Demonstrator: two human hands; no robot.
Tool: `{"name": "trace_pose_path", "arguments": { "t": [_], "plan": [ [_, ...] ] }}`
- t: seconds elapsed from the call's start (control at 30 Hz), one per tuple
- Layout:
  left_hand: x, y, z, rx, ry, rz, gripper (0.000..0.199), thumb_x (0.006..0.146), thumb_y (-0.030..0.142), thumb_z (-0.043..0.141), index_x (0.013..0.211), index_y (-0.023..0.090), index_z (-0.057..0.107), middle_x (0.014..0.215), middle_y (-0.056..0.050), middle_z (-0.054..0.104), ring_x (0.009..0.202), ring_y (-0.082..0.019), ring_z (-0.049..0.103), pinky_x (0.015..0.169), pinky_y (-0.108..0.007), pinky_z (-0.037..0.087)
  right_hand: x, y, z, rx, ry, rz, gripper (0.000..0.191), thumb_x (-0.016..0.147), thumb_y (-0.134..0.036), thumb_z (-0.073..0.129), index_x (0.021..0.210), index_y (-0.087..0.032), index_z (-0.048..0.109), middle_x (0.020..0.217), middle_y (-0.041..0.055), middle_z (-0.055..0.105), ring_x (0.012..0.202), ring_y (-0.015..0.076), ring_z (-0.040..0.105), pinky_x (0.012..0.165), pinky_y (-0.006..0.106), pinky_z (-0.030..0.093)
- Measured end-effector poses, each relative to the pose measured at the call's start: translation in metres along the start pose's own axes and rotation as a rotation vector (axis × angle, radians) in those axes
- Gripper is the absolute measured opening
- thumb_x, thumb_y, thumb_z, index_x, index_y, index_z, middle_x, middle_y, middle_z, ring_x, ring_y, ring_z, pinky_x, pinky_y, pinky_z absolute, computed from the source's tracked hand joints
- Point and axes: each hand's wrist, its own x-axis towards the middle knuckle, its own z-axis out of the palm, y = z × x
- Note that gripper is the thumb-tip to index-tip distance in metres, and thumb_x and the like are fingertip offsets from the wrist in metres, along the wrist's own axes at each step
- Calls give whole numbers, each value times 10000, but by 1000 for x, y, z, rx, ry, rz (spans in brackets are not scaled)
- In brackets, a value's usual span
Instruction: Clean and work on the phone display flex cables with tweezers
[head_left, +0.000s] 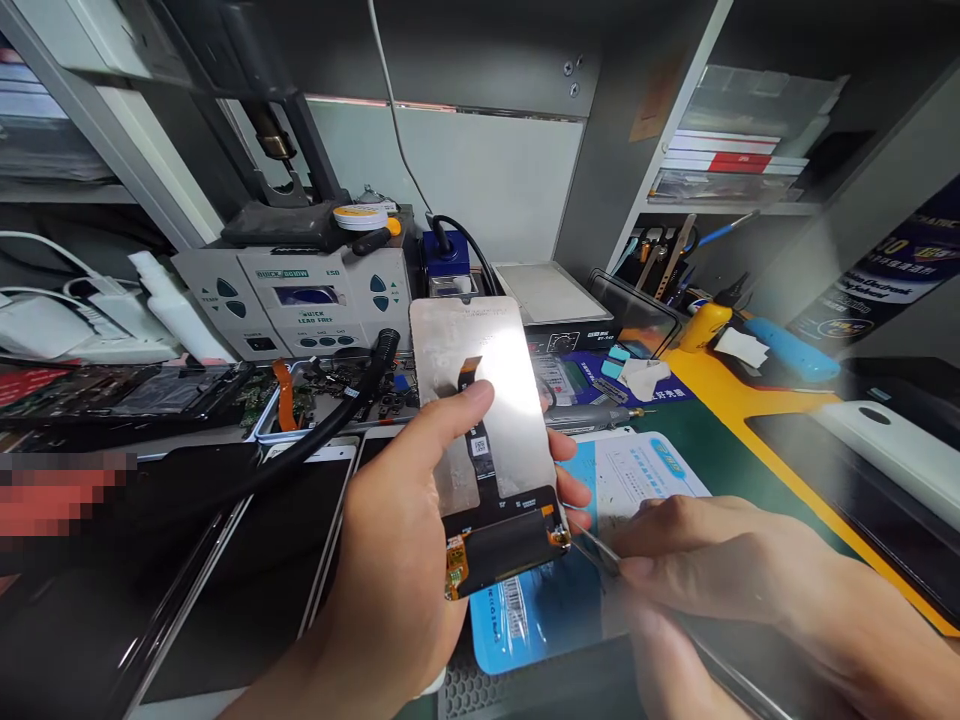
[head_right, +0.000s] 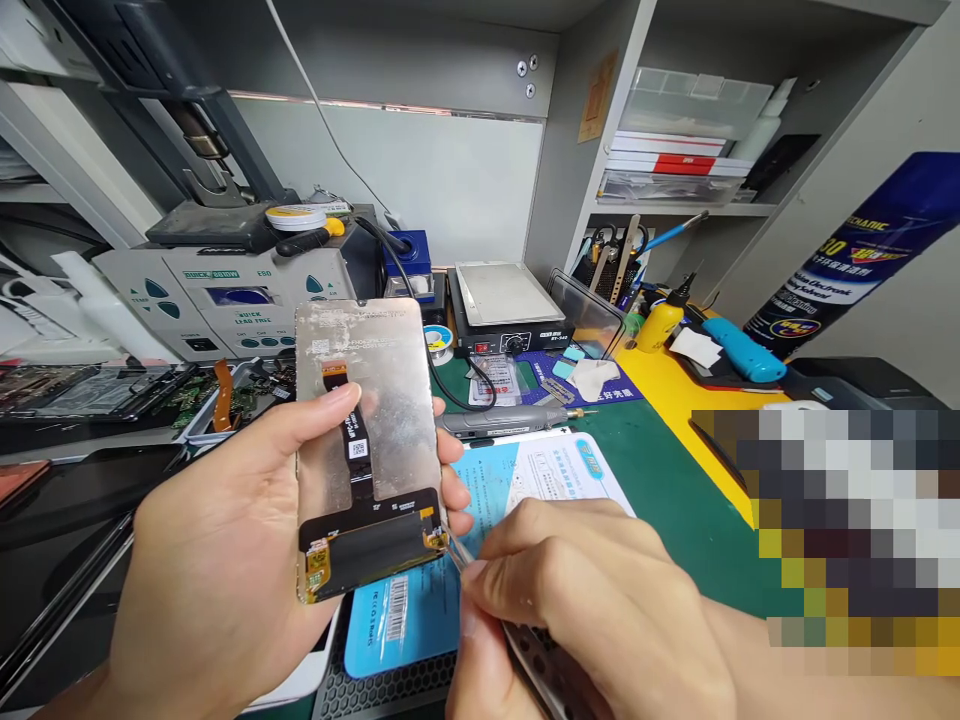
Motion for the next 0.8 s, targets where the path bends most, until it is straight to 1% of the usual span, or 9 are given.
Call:
{"name": "trace_pose_path", "arguments": {
  "t": [0.1,0.23,0.33,0.43,0.53,0.63,0.7,0.73,0.8],
  "plan": [
    [1,1,-1,5,-6,-10,307,841,317,571,736,81,737,675,-152,731,626,-297,720,563,-370,588,6,-1,-11,-6,-119,-14,221,667,-42,537,704,-249,605,501,-24,612,411,128,644,362,178,537],
    [-1,2,-1,-14,-2,-11,320,844,318,588,673,91,735,646,-130,733,591,-269,723,526,-326,592,8,2,-14,10,-114,-22,252,689,-24,506,712,-254,606,509,-20,632,395,123,627,351,190,524],
    [-2,1,-1,-16,-14,-21,321,852,315,578,696,86,740,645,-126,735,605,-277,731,556,-354,614,6,4,-12,39,-137,-36,254,694,-25,500,723,-257,600,507,-22,630,408,123,634,352,184,522],
    [-2,0,0,-20,8,-16,302,851,299,579,692,92,731,636,-110,733,593,-276,731,563,-377,628,4,3,-12,18,-119,-18,263,698,-28,497,753,-261,606,501,-23,629,422,136,650,359,189,532],
    [-1,0,0,-15,10,-13,306,849,308,583,669,99,716,642,-114,736,591,-277,731,566,-383,630,6,3,-15,28,-161,-37,264,689,-26,503,753,-256,613,515,-19,632,435,131,652,374,185,537],
    [-1,0,-1,-12,-10,-18,316,854,326,577,699,90,719,657,-130,743,602,-282,734,579,-382,629,12,3,-15,64,-211,-61,249,687,-24,488,667,-249,592,513,-17,612,403,102,614,363,168,504],
    [-2,0,-2,-8,-15,-16,320,858,327,565,735,78,726,680,-147,750,633,-299,740,606,-396,629,14,2,-11,65,-197,-70,245,675,-22,481,629,-237,591,484,-22,588,356,86,580,329,158,468],
    [-2,0,-3,-6,-18,-14,326,859,326,559,746,72,729,690,-154,752,650,-307,742,618,-403,629,14,2,-8,46,-161,-58,249,669,-16,478,626,-230,600,463,-29,572,337,80,570,313,149,452],
    [-3,1,-3,-2,-22,-19,342,862,327,548,745,64,732,704,-161,754,674,-314,745,638,-408,629,11,1,0,-3,-40,-22,270,664,5,472,638,-219,619,431,-43,550,310,75,563,300,134,443]
  ]
}}
